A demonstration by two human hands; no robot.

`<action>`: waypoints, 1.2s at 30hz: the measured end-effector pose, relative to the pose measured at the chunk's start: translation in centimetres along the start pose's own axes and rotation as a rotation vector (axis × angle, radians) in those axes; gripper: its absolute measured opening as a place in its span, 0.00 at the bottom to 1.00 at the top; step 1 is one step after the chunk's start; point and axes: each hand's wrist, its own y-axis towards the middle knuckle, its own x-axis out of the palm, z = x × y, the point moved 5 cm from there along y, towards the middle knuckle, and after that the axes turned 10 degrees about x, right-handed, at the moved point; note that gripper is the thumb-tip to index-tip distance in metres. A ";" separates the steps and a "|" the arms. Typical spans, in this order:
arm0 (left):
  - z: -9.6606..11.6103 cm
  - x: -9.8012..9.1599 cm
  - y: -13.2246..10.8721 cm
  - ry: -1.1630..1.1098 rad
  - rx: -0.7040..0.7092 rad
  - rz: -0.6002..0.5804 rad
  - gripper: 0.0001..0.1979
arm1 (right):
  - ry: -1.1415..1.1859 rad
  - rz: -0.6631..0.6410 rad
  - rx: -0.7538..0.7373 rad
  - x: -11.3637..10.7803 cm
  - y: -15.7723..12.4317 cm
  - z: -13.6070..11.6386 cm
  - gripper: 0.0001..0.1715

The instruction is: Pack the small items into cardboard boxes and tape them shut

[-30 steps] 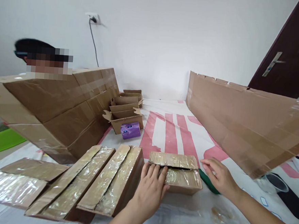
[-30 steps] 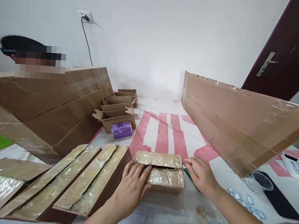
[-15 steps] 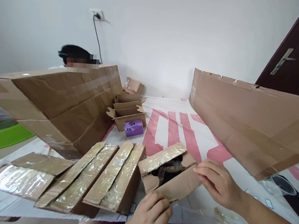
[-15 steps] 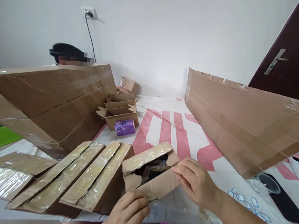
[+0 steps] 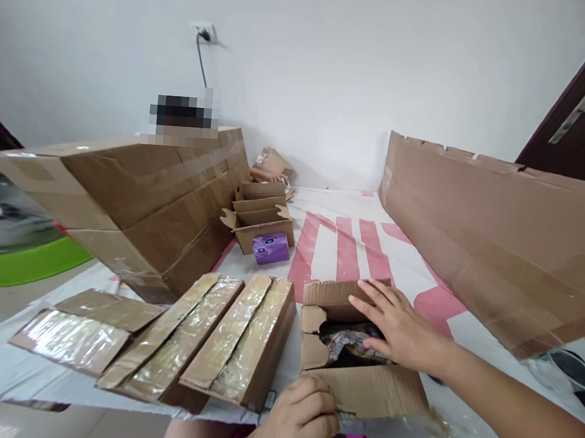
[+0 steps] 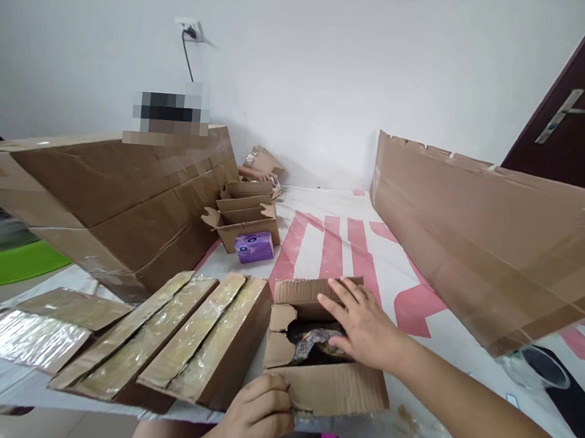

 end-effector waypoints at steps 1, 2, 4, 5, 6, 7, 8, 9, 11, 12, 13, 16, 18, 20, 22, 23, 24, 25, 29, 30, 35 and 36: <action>0.0 0.0 0.1 0.008 -0.002 -0.004 0.20 | -0.009 -0.057 0.025 0.6 0.6 0.8 0.45; 0.0 -0.1 0.2 0.026 -0.006 -0.013 0.19 | -0.007 -0.120 0.057 1.3 1.1 1.6 0.45; 0.2 -0.1 0.4 0.089 -0.007 -0.029 0.18 | 0.019 -0.216 0.122 2.7 1.7 3.1 0.40; 0.3 -0.1 0.4 0.131 -0.006 -0.034 0.16 | 0.038 -0.230 0.145 3.1 1.9 3.6 0.38; 0.5 -0.1 0.4 0.173 -0.005 -0.034 0.15 | 0.055 -0.215 0.155 3.3 2.0 3.8 0.36; 0.6 -0.1 0.4 0.211 -0.002 -0.025 0.13 | 0.066 -0.170 0.148 3.3 2.0 3.8 0.34; 0.7 0.0 0.3 0.244 -0.004 -0.016 0.12 | 0.074 -0.104 0.117 3.0 1.9 3.5 0.33; 0.8 0.2 0.2 0.268 -0.010 -0.008 0.11 | 0.082 -0.030 0.069 2.5 1.7 2.9 0.32; 0.8 0.7 0.0 0.293 -0.028 -0.007 0.09 | 0.120 0.072 -0.034 1.7 1.4 1.5 0.27; 0.7 0.9 -0.2 0.295 -0.035 -0.008 0.09 | 0.147 0.065 -0.076 1.7 1.3 0.8 0.24; 0.7 1.2 -0.3 0.290 -0.039 -0.013 0.08 | 0.172 0.019 -0.103 2.0 1.3 0.2 0.21; 0.5 2.0 -0.5 0.266 -0.024 -0.031 0.08 | 0.134 -0.240 -0.083 4.4 1.8 -0.8 0.21; 0.4 2.4 -0.6 0.255 -0.009 -0.054 0.07 | 0.015 -0.370 -0.024 6.4 2.1 -0.8 0.22; 0.4 2.6 -0.7 0.250 0.001 -0.061 0.07 | -0.085 -0.412 0.008 7.5 2.4 -0.8 0.16; 0.4 2.4 -0.9 0.248 -0.004 -0.038 0.07 | -0.116 -0.381 0.025 7.1 2.8 -1.0 0.11; 0.3 2.2 -1.0 0.250 -0.015 -0.013 0.08 | -0.101 -0.353 0.037 6.5 3.0 -1.1 0.12; 0.2 1.8 -1.0 0.256 -0.038 0.013 0.09 | -0.067 -0.324 0.047 5.6 3.2 -1.2 0.12; 0.1 1.4 -1.1 0.262 -0.068 0.034 0.10 | -0.017 -0.294 0.059 4.5 3.4 -1.2 0.12; -1.0 0.2 -1.0 0.238 -0.187 0.051 0.14 | 0.317 -0.099 0.155 -0.3 3.6 0.1 0.16; -1.4 0.1 -0.8 0.235 -0.203 0.042 0.15 | 0.398 -0.016 0.214 -1.5 3.4 1.0 0.17; -3.6 0.4 0.6 0.308 -0.247 0.057 0.16 | 0.538 0.434 0.414 -5.7 -1.2 5.7 0.17; -4.1 0.6 0.9 0.321 -0.265 0.075 0.16 | 0.544 0.473 0.380 -6.2 -2.5 6.2 0.16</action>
